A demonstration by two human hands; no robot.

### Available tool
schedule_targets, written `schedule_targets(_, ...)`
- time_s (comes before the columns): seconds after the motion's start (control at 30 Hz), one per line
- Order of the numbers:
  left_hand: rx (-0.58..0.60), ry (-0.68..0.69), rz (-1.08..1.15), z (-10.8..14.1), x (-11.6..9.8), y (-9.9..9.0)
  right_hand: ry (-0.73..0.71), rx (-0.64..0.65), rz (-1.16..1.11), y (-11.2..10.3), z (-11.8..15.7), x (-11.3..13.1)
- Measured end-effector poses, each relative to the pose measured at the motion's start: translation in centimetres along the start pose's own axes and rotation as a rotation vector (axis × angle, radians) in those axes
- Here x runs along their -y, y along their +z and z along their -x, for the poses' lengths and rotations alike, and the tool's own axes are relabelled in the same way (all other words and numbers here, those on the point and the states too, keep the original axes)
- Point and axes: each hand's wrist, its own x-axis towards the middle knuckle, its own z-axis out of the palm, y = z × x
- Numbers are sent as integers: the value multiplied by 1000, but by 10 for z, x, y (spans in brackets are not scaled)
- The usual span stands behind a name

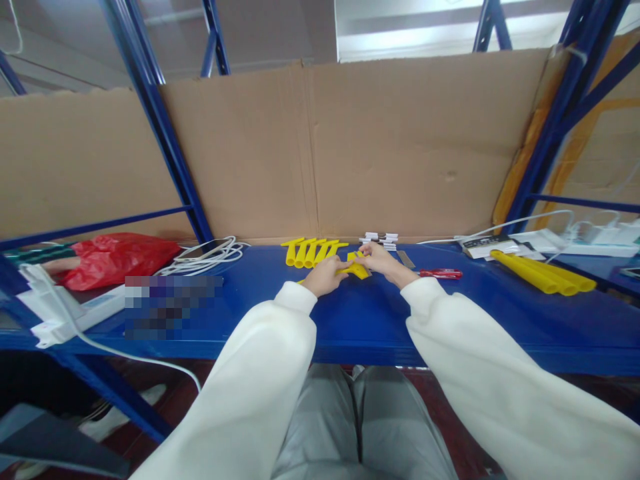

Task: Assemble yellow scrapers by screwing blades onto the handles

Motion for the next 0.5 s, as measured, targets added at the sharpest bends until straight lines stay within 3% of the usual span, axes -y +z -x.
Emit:
schedule_targets(0.2,-21,-30,17,2,-2,-1,25,-102,55,-35,-19,-9)
schedule_targets(0.33,-26,-49,27,3,-4,-2,75,-173,462,-65,-23,-25)
schedule_targets(0.5,-35,-61,27,3,-5,-2,79,-19,702,-73,-18,-34)
